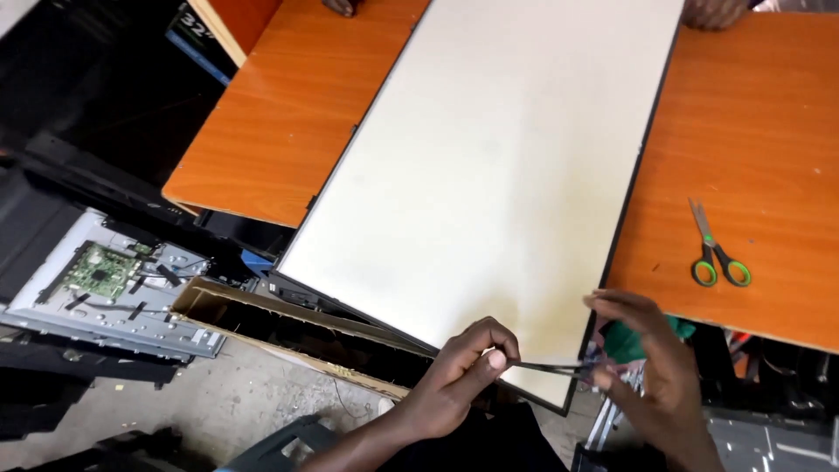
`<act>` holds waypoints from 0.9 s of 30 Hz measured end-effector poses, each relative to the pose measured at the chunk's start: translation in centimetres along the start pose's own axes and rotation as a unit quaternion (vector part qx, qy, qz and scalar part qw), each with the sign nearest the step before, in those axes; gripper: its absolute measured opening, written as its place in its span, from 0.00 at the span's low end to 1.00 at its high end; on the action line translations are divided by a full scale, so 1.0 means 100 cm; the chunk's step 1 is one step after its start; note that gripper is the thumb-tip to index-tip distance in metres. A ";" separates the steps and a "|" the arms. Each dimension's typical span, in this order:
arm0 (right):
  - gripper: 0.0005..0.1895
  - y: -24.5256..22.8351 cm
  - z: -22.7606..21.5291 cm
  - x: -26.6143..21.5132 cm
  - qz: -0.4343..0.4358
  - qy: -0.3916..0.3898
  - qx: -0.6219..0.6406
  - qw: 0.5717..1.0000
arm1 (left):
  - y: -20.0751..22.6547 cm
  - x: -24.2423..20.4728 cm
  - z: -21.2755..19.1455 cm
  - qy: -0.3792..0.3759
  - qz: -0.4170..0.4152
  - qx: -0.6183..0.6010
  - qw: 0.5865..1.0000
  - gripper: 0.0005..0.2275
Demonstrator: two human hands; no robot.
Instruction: Applying double-sided adhesive tape to the edges of a TV panel for repair or assembly.
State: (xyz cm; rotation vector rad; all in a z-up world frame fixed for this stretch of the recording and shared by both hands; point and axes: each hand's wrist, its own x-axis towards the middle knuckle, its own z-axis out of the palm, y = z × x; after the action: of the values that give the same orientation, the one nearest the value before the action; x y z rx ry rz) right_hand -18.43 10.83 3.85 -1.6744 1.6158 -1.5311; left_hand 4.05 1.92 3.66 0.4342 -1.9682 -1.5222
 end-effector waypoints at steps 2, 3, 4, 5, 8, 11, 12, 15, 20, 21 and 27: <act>0.21 -0.017 0.009 0.000 0.016 -0.070 0.027 0.997 | -0.004 -0.003 0.007 0.044 -0.086 -0.236 0.967 0.13; 0.21 -0.013 0.011 -0.002 0.004 -0.078 0.033 0.996 | -0.004 -0.003 0.011 0.055 -0.079 -0.229 0.969 0.13; 0.14 -0.008 0.014 -0.005 -0.007 -0.059 0.041 0.997 | -0.004 -0.004 0.014 0.096 -0.082 -0.258 0.958 0.12; 0.10 -0.004 0.016 -0.007 -0.018 -0.039 0.049 0.998 | -0.003 -0.005 0.019 0.137 -0.083 -0.286 0.945 0.11; 0.06 -0.016 0.012 -0.012 0.003 -0.038 -0.021 0.999 | 0.017 -0.009 0.035 0.208 -0.102 -0.335 0.913 0.08; 0.10 -0.048 0.002 -0.011 0.113 -0.032 -0.075 0.990 | 0.040 -0.015 0.053 0.276 -0.085 -0.263 0.921 0.09; 0.10 -0.047 0.001 -0.010 0.106 -0.054 -0.069 0.991 | 0.039 -0.019 0.058 0.298 -0.084 -0.261 0.914 0.09; 0.10 -0.056 -0.013 -0.008 -0.028 -0.087 -0.119 0.989 | 0.058 -0.029 0.079 0.363 -0.036 -0.232 0.902 0.07; 0.09 -0.076 -0.011 -0.031 -0.045 -0.149 -0.130 0.979 | 0.071 -0.065 0.094 0.403 -0.021 -0.149 0.903 0.07; 0.09 -0.080 -0.004 -0.037 -0.052 -0.150 -0.129 0.979 | 0.072 -0.075 0.091 0.407 -0.016 -0.146 0.902 0.07; 0.11 -0.131 0.031 -0.085 -0.026 -0.146 -0.069 0.987 | 0.102 -0.147 0.094 0.436 0.026 -0.044 0.898 0.08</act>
State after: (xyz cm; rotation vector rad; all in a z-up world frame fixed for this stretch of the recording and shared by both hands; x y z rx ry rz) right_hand -7.49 20.67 9.88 -1.9247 1.5615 -1.1510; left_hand 10.31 20.58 8.07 0.8389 -1.1824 -1.0796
